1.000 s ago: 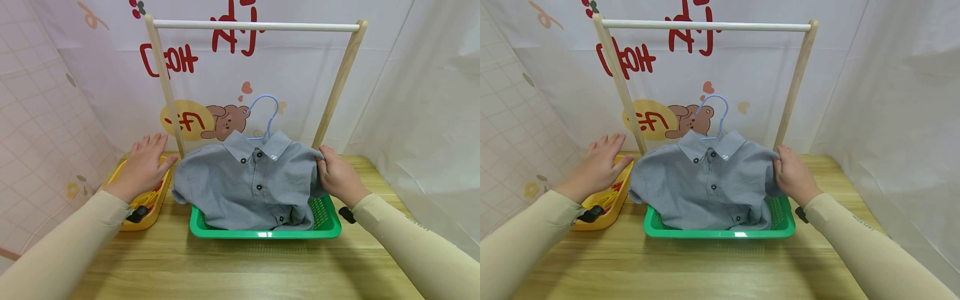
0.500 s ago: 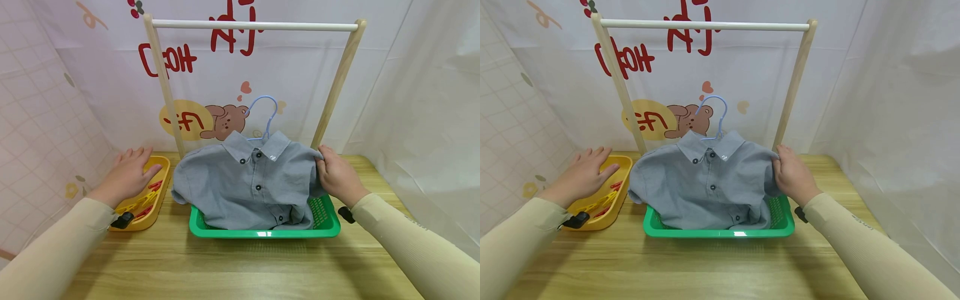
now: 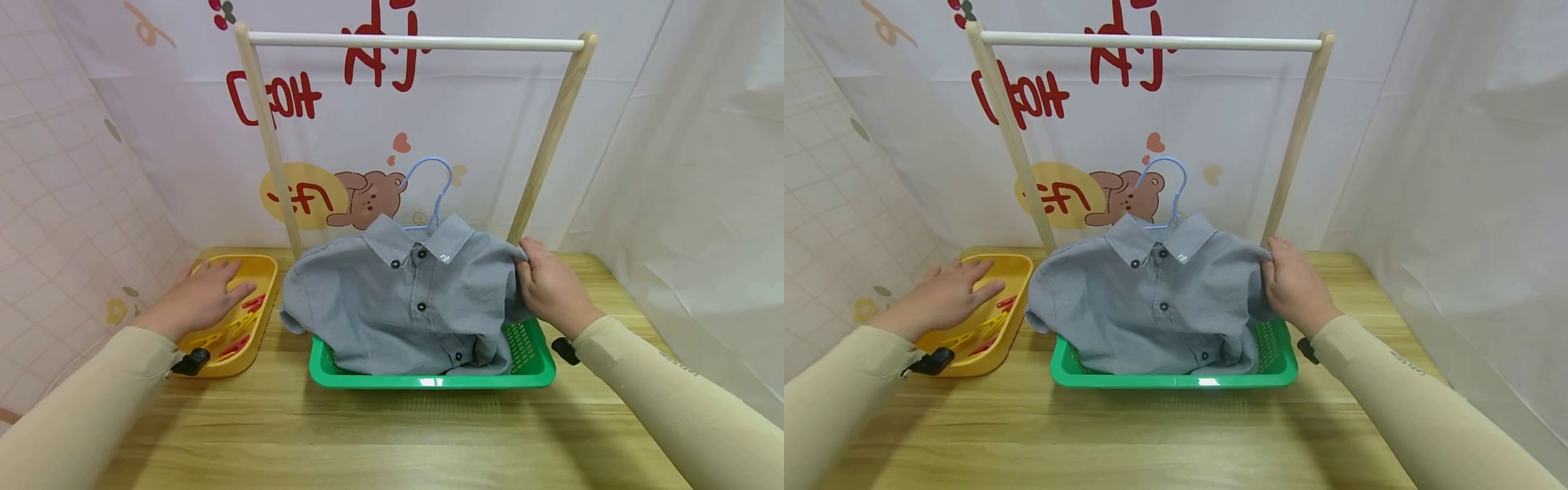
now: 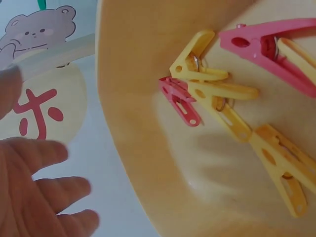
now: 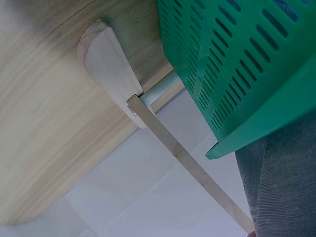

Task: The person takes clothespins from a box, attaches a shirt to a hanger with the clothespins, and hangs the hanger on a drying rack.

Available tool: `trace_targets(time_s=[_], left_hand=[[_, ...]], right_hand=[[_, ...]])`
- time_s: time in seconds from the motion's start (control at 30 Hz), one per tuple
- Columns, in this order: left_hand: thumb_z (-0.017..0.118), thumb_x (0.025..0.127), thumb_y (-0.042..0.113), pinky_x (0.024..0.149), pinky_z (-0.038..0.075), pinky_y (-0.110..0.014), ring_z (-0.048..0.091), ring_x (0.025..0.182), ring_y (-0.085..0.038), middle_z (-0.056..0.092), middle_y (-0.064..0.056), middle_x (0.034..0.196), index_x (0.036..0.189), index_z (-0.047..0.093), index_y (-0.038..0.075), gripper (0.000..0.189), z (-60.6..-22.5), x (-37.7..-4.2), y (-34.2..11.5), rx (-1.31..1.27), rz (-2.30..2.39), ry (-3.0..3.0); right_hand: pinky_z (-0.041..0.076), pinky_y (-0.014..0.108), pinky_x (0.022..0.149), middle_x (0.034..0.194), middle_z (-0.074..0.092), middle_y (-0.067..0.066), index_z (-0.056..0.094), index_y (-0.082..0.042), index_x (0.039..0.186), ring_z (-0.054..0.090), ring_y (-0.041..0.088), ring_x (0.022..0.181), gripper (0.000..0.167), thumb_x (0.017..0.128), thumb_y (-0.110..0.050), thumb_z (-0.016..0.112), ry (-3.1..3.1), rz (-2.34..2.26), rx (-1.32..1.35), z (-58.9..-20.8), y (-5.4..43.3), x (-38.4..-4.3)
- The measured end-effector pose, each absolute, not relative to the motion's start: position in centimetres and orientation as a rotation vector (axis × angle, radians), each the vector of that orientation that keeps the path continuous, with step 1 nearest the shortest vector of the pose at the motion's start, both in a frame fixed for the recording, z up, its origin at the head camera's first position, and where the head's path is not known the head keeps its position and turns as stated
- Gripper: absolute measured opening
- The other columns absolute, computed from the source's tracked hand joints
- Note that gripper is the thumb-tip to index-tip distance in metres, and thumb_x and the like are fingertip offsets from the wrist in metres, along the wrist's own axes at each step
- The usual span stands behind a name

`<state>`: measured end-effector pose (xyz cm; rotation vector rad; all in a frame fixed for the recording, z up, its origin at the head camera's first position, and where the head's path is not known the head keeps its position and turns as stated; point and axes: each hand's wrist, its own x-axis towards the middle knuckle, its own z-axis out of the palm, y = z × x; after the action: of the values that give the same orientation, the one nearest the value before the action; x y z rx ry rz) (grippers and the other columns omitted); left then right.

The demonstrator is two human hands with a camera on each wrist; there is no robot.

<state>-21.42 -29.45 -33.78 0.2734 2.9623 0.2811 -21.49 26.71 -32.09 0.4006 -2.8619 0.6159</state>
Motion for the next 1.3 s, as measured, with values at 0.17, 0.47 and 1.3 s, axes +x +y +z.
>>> trace_targets(time_s=[0.17, 0.47, 1.3], left_hand=[[0.034, 0.109, 0.064, 0.116, 0.010, -0.083, 0.019, 0.147, -0.070, 0.028, -0.041, 0.162, 0.160, 0.032, -0.009, 0.089, -33.7, -21.7, -30.0, 0.295, 0.219, 2.897], [0.045, 0.109, 0.057, 0.112, 0.039, -0.072, 0.047, 0.138, -0.061, 0.048, -0.039, 0.152, 0.154, 0.040, -0.013, 0.083, -32.6, -22.1, -30.1, 0.381, 0.081, 2.731], [0.065, 0.102, 0.049, 0.112, 0.042, -0.070, 0.050, 0.137, -0.057, 0.058, -0.031, 0.147, 0.148, 0.056, -0.002, 0.069, -34.0, -23.3, -30.1, 0.458, 0.057, 2.565]], right_hand=[[0.027, 0.066, 0.124, 0.163, 0.030, 0.039, 0.032, 0.014, 0.158, 0.028, 0.055, 0.154, 0.056, 0.116, -0.022, 0.031, -2.868, 0.619, 0.400, -32.1, 26.7, -21.4], [0.027, 0.066, 0.124, 0.163, 0.030, 0.039, 0.031, 0.014, 0.158, 0.028, 0.054, 0.154, 0.056, 0.116, -0.023, 0.031, -2.870, 0.619, 0.401, -32.1, 26.8, -21.4], [0.025, 0.065, 0.126, 0.164, 0.030, 0.038, 0.030, 0.014, 0.159, 0.027, 0.054, 0.155, 0.056, 0.115, -0.022, 0.030, -2.882, 0.632, 0.398, -32.0, 26.8, -21.5]])
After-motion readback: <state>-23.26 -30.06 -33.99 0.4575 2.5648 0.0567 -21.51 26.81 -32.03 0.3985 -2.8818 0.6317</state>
